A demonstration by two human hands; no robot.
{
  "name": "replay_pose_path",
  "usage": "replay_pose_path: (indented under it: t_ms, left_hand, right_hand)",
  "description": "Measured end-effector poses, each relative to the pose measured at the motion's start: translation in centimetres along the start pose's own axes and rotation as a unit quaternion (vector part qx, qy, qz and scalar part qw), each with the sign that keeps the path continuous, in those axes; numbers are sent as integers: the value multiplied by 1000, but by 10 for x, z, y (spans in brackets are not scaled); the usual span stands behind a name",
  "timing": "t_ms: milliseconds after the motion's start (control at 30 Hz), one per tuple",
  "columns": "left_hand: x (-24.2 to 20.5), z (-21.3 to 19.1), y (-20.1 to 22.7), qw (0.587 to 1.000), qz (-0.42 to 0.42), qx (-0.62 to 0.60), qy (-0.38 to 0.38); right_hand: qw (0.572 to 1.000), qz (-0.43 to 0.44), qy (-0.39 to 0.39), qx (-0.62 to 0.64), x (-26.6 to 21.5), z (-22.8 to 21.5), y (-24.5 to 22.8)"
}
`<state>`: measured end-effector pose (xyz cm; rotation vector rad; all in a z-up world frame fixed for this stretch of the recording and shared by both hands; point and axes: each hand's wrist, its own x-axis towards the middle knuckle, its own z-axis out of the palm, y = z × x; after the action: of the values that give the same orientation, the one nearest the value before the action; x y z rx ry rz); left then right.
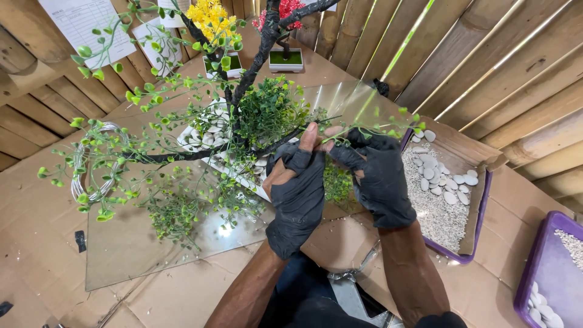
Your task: The person arranges artificial green foliage and small branches into a white rectangular planter containing white stones. They use both hands to position and tuck the plant stems into the arrangement, occasionally adjusting the placement of the branches and leaves.
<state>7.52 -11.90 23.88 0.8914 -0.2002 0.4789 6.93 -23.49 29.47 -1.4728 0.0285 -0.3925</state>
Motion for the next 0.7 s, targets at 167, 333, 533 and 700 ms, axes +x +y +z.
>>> replay_pose_path:
  t_ms: [167,333,533,700]
  left_hand:
    - [16,-4,14,983,-30,124,-134]
    - [35,-14,-33,981,-84,78,-154]
    - [65,-4,-13,952,-137,-110,-250]
    - [82,-20,-13,964,-88,83,-236]
  right_hand:
    - [998,22,-12,-64,-2,1,-29]
    - [992,-4,-42,-118,19,-23,-13]
    - [969,-67,-84,-222,45,-25,-33]
    - [957,-140,-62,-247,74,-32,-13]
